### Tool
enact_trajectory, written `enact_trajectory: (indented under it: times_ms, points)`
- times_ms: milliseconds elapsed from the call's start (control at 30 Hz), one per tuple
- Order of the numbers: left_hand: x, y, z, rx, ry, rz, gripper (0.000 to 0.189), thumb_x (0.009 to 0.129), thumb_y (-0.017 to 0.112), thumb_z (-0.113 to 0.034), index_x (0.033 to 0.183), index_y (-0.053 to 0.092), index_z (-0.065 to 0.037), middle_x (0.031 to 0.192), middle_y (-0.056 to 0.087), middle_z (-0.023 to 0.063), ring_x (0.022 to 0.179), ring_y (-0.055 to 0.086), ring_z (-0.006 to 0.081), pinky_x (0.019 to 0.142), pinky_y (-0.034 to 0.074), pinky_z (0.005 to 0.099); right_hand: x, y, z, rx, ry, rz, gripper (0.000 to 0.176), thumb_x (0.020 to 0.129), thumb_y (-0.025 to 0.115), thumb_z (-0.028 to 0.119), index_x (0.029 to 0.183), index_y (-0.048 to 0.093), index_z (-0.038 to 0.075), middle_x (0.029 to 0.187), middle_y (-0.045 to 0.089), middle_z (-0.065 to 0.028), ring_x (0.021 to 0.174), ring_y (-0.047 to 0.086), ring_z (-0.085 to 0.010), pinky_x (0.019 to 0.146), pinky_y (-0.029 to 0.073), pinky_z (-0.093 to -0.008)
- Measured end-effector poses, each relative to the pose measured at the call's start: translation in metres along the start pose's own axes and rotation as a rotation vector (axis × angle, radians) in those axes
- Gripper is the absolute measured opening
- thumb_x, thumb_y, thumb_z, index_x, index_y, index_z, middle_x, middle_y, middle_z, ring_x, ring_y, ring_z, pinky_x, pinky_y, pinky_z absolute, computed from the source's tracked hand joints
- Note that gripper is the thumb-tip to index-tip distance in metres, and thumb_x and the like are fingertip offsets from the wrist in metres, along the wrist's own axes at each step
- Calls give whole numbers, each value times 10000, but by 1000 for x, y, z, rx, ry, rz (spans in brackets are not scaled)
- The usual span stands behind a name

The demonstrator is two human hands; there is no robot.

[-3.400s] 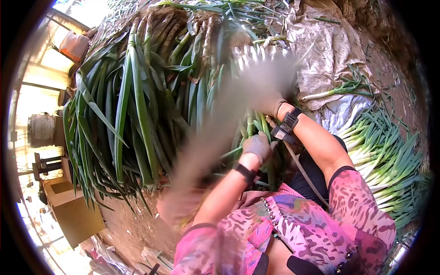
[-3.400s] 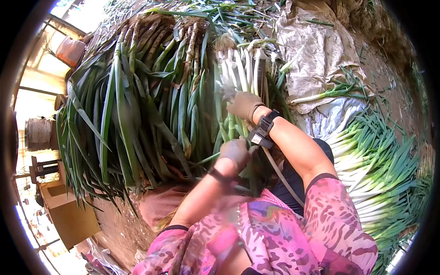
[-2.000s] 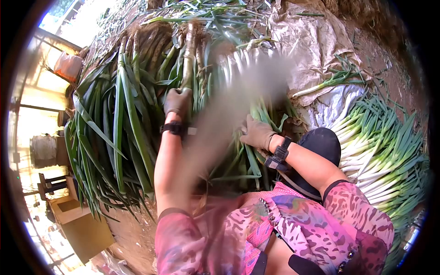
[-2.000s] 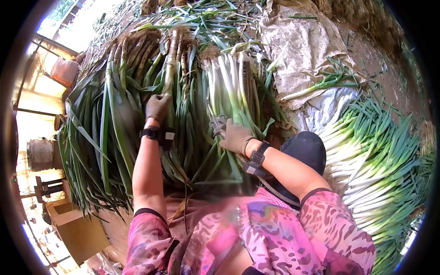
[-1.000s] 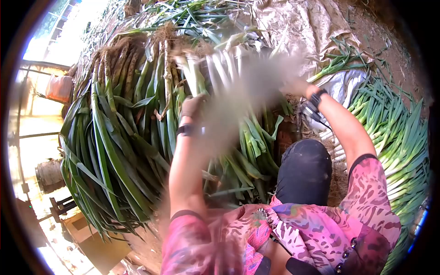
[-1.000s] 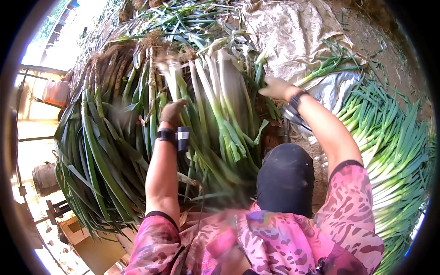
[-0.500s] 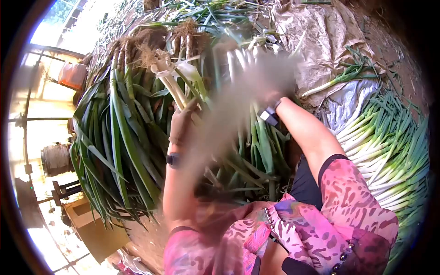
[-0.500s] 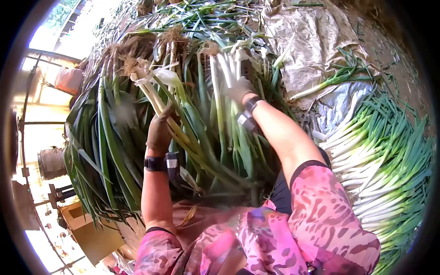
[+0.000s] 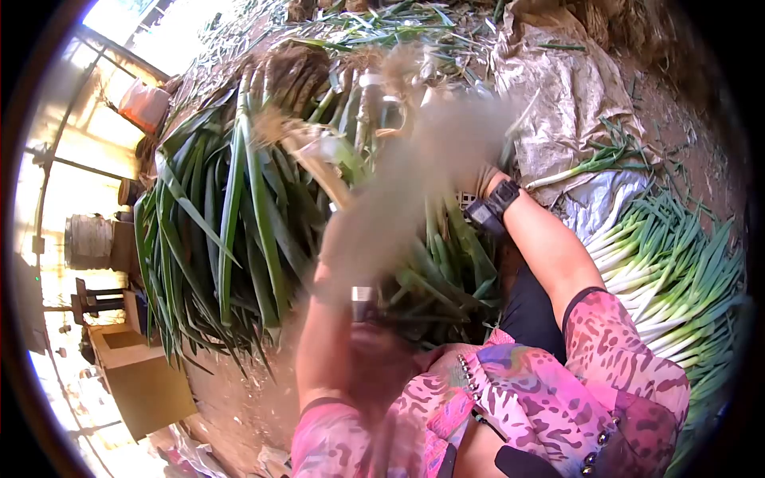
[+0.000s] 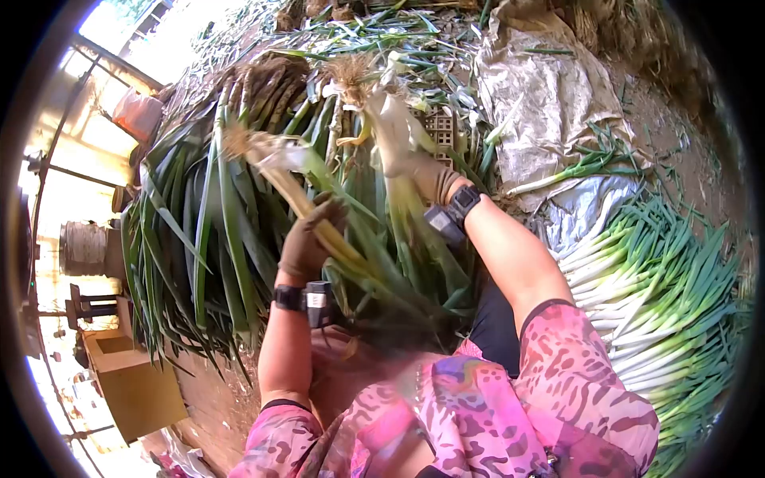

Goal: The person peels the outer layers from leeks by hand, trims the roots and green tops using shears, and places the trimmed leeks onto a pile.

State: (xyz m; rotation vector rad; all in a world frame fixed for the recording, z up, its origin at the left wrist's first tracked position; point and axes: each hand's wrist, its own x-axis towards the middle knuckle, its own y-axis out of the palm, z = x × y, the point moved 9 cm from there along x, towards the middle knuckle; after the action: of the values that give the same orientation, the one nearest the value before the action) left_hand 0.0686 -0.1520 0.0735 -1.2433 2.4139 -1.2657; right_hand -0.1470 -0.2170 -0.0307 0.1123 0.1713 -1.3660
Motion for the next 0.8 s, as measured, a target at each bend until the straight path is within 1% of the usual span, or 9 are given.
enact_trajectory:
  times_ms: [67, 100, 167, 233, 300, 333, 533, 700, 800]
  points:
    - [8, 11, 26, -777, -364, -127, 521, 966, 605, -76, 1437, 395, -7, 1306, 601, 160, 1207, 610, 283, 1026, 509, 381, -8, 19, 37, -334, -258, -25, 305, 900, 629, 296, 1085, 681, 59, 1016, 673, -97, 931, 613, -208, 844, 497, -353]
    - [0, 29, 46, -1477, -638, -280, 547, 964, 602, -70, 1458, 375, -6, 1352, 572, 167, 1226, 598, 290, 1040, 503, 390, -15, 23, 58, -559, -378, -27, 327, 900, 630, 307, 1094, 681, 49, 1013, 680, -110, 923, 627, -217, 835, 502, -358]
    - [11, -13, -4, -716, -337, -77, 532, 976, 584, -80, 1460, 378, -4, 1356, 567, 164, 1215, 605, 284, 1024, 508, 375, -29, 32, 109, -1011, -626, -28, 373, 899, 632, 330, 1113, 679, 29, 1008, 695, -137, 909, 654, -236, 817, 514, -368]
    - [6, 8, 42, -1476, -618, -279, 496, 983, 581, -98, 1440, 415, 1, 1328, 586, 162, 1196, 615, 262, 1005, 516, 355, -22, 6, 147, -723, -356, -49, 463, 870, 654, 371, 1130, 670, -12, 991, 703, -168, 857, 682, -253, 799, 538, -365]
    - [10, -36, -39, -944, -238, -159, 434, 988, 593, -137, 1382, 491, 15, 1254, 628, 146, 1116, 644, 219, 969, 524, 316, -21, -18, 178, -520, -249, -110, 513, 854, 672, 397, 1141, 667, -29, 966, 709, -177, 822, 693, -250, 784, 550, -364]
    - [10, -38, -41, -876, -246, -153, 422, 988, 598, -143, 1368, 507, 17, 1239, 636, 143, 1097, 649, 210, 961, 524, 307, -22, -27, 192, -463, -264, -134, 517, 851, 679, 401, 1143, 669, -25, 950, 710, -171, 814, 689, -240, 777, 549, -365]
    - [15, -24, -48, -1460, -437, -190, 421, 967, 620, -189, 1344, 551, -16, 1148, 666, 90, 1030, 648, 166, 927, 511, 289, -51, 48, 234, -645, -607, 122, 314, 968, 564, 301, 963, 743, 42, 922, 720, -52, 848, 670, -165, 825, 522, -332]
    - [0, -49, -42, -1404, -322, -326, 380, 997, 587, -259, 1286, 563, -15, 1096, 666, 70, 989, 645, 174, 878, 523, 325, -44, 86, 205, -396, -195, 164, 363, 975, 574, 305, 1151, 687, 9, 956, 717, -56, 834, 666, -157, 756, 531, -283]
    - [-8, -75, -57, -1322, -201, -371, 399, 1007, 583, -308, 1276, 565, -15, 1093, 660, 64, 971, 646, 172, 834, 533, 309, -58, 117, 230, -428, -457, 192, 423, 953, 625, 371, 1192, 680, 27, 955, 714, -59, 815, 656, -151, 746, 530, -290]
